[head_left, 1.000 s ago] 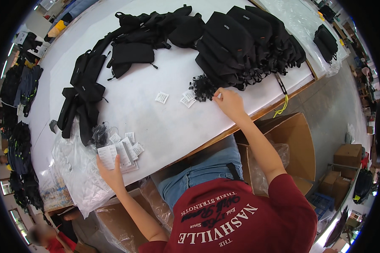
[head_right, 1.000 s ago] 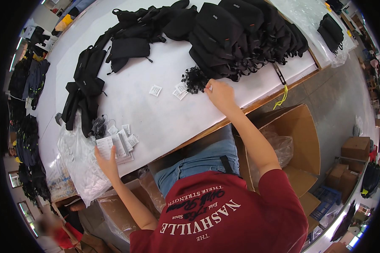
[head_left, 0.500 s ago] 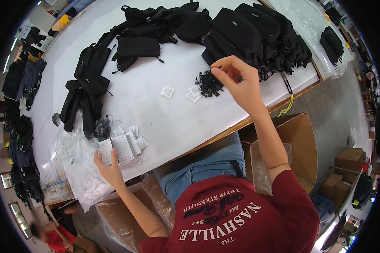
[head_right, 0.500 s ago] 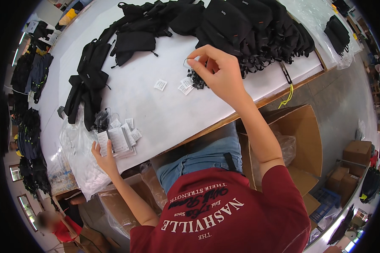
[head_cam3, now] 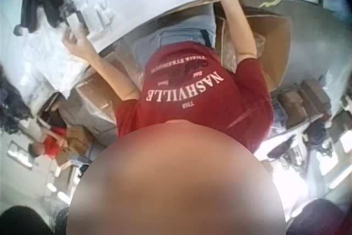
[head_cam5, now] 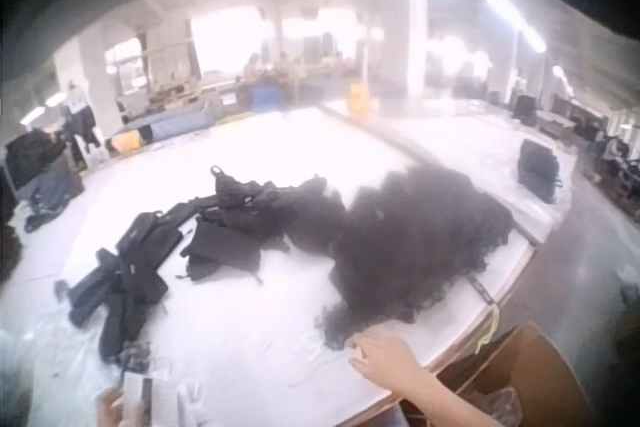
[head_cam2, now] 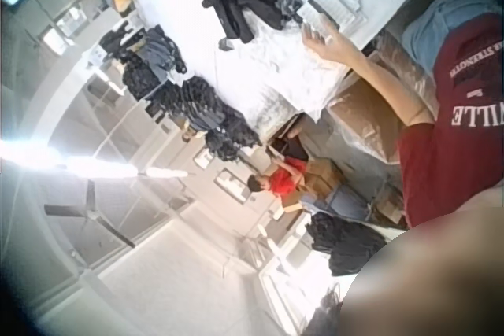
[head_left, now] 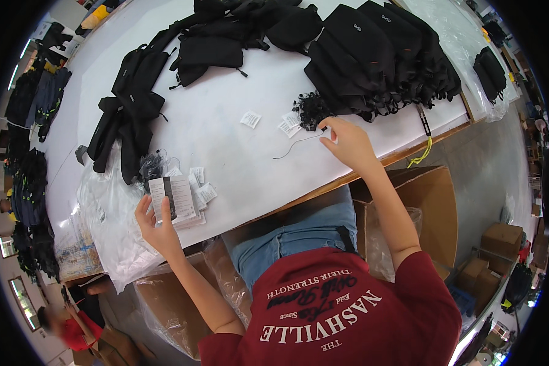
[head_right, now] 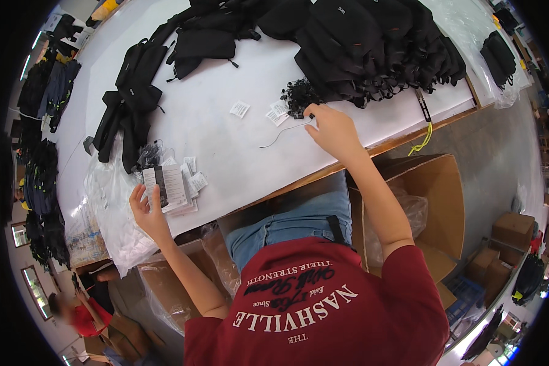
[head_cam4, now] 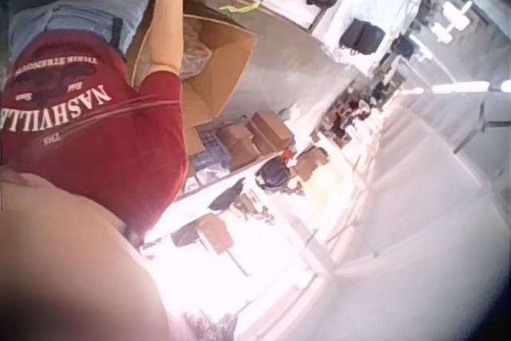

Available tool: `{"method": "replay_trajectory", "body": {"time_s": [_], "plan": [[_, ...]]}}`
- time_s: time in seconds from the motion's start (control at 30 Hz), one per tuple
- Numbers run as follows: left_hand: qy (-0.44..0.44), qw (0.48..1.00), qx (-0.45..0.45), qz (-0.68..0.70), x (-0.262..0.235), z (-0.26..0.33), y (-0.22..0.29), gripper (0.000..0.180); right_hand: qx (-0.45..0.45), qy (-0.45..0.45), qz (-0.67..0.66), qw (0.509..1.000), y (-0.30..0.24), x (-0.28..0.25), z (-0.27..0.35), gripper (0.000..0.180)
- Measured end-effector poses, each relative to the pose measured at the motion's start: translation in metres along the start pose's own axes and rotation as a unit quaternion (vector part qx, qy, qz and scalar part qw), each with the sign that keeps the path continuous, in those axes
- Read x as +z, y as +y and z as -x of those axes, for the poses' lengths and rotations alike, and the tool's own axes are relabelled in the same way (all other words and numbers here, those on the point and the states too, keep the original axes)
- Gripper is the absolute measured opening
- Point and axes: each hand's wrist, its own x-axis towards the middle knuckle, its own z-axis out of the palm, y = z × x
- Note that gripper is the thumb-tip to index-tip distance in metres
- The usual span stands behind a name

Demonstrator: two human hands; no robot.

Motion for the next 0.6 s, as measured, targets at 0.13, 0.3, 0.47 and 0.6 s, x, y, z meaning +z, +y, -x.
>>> {"method": "replay_trajectory", "body": {"time_s": [0.13,0.3,0.47,0.6], "plan": [[0.002,0.999,-0.021,-0.037,-0.008,-0.006,-0.022,0.043,-0.081,-0.071,-0.031,0.994,-0.028,0.03,-0.01,0.016],[-0.031,0.994,-0.035,-0.103,-0.001,-0.013,-0.056,0.042,-0.121,-0.113,0.015,0.986,-0.034,0.07,-0.016,0.014],[-0.044,0.988,-0.015,-0.15,-0.007,-0.011,-0.058,0.045,-0.139,-0.169,0.078,0.973,-0.037,0.074,-0.019,0.012],[-0.059,0.972,0.051,-0.223,-0.003,-0.006,-0.058,0.043,-0.14,-0.145,-0.002,0.98,-0.043,0.063,-0.013,0.011]]}}
